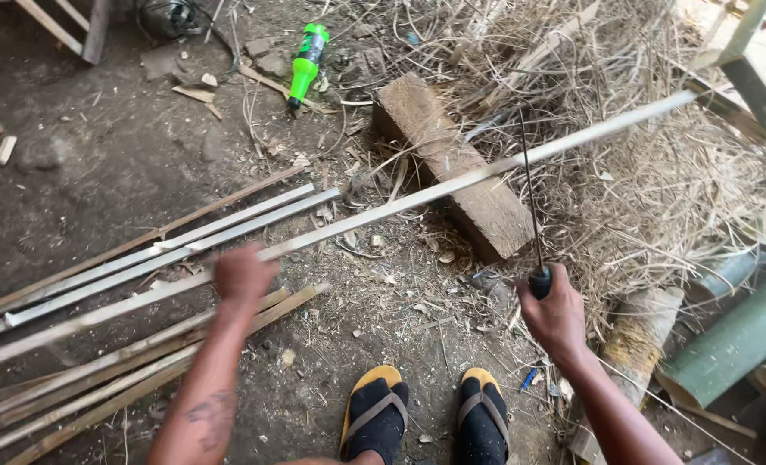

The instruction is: The person uses a knife to shave and smooth thin bamboo strips. They repeatedly draw the blade along the strips to remove splinters and flatten the surface, then place the finished pieces on the ground.

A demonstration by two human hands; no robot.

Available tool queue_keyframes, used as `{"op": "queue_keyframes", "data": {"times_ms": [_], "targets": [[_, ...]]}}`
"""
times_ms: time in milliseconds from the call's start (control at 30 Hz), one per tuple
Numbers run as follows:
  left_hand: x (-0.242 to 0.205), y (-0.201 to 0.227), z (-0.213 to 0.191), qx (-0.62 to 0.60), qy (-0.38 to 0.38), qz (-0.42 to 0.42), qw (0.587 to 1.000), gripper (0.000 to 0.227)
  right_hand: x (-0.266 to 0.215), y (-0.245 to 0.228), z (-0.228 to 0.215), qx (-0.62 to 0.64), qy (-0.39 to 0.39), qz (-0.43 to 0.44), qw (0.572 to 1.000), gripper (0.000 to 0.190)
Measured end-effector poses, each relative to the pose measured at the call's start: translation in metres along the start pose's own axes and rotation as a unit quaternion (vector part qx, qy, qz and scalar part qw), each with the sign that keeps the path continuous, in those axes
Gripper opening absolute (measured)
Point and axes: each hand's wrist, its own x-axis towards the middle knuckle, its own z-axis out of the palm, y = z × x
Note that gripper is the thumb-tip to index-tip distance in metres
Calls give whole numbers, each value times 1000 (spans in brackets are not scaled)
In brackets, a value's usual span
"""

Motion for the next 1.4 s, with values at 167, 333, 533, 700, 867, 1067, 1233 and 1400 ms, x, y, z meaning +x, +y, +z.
{"op": "queue_keyframes", "data": {"times_ms": [167,333,533,700,867,1067,1233,1400], "targets": [[1,216,32,-199,-144,78,966,21,16,19,-4,-5,54,25,998,46],[12,311,48,-86,49,323,941,37,21,33,2,13,5,120,993,46],[35,313,60,-149,-146,221,953,45,28,50,4,-11,16,94,995,51],[26,314,61,-98,-71,267,956,24,15,55,2,-40,33,58,997,51],[25,392,43,-157,-80,281,943,20,12,43,-17,-17,22,102,994,52],[16,355,30,-196,-145,281,928,28,10,59,-15,-145,-28,50,988,55],[-32,190,32,18,-196,176,965,101,22,93,3,-197,-34,7,980,53],[-65,111,29,40,-247,-4,968,40,18,76,13,-182,-42,40,982,43]]}}
